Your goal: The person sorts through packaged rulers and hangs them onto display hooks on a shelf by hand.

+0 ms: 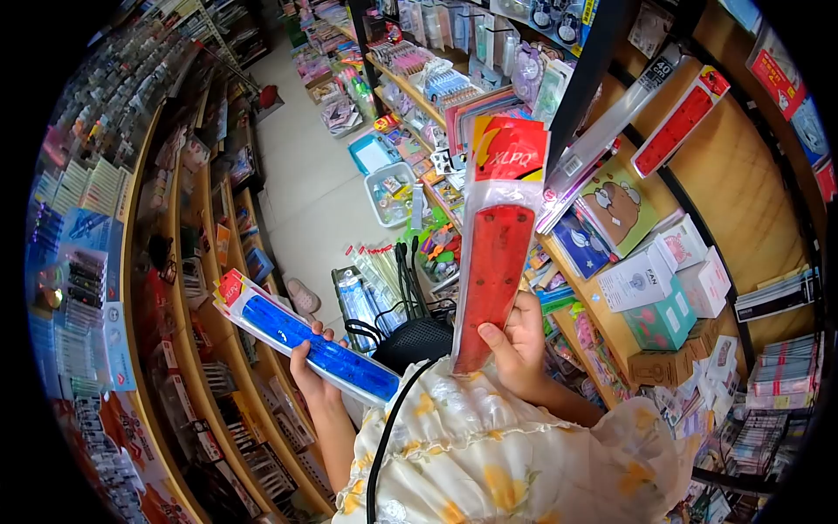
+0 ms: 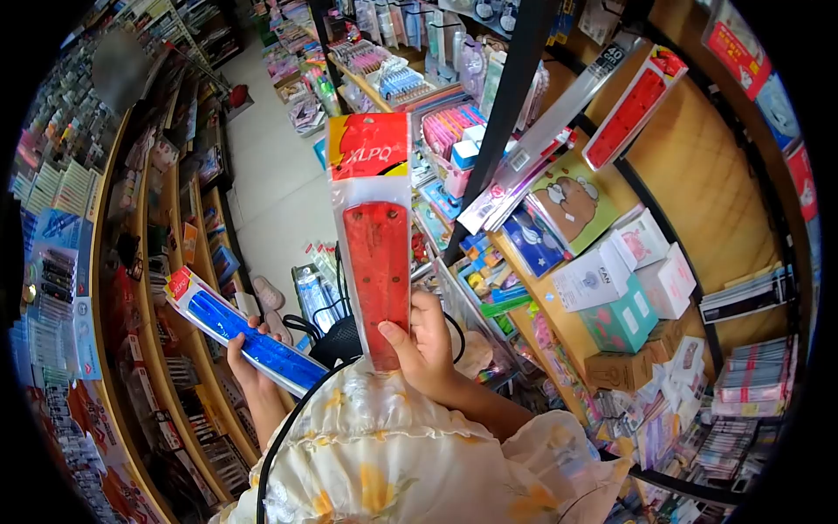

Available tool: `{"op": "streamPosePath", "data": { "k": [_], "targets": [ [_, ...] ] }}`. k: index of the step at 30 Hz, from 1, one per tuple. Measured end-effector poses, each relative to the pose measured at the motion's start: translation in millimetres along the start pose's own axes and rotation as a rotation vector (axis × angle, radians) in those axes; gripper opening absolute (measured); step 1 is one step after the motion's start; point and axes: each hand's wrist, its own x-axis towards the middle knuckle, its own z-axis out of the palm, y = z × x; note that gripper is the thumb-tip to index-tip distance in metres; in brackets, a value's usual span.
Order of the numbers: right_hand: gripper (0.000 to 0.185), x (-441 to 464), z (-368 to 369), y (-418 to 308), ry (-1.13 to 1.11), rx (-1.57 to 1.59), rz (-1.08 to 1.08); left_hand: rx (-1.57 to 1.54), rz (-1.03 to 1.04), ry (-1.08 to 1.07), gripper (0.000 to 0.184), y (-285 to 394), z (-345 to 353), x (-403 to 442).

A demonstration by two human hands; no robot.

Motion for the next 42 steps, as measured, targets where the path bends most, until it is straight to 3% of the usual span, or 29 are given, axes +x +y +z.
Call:
{"op": "streamPosePath", "data": {
  "k": [2,21,31,42],
  "targets": [
    [0.026,-1,5,-1,-0.003,0.111,-0.029,-0.002,0.011,-0.003,0.034,1,-1,-2],
    [0.029,6,-5,-13,0.045,-0.177,-0.229,-0.031,-0.022,0.026,0.032,1,-1,5],
    [0.029,9,-2,-18,0.103,-0.074,-0.169,0.146,-0.141,-0.429,0.042,1,60,13],
    [0.027,10,-12,-18,0.126,-0.278,-0.171,0.124,-0.099,-0.364,0.041,-8,53,15]
  ]
}}
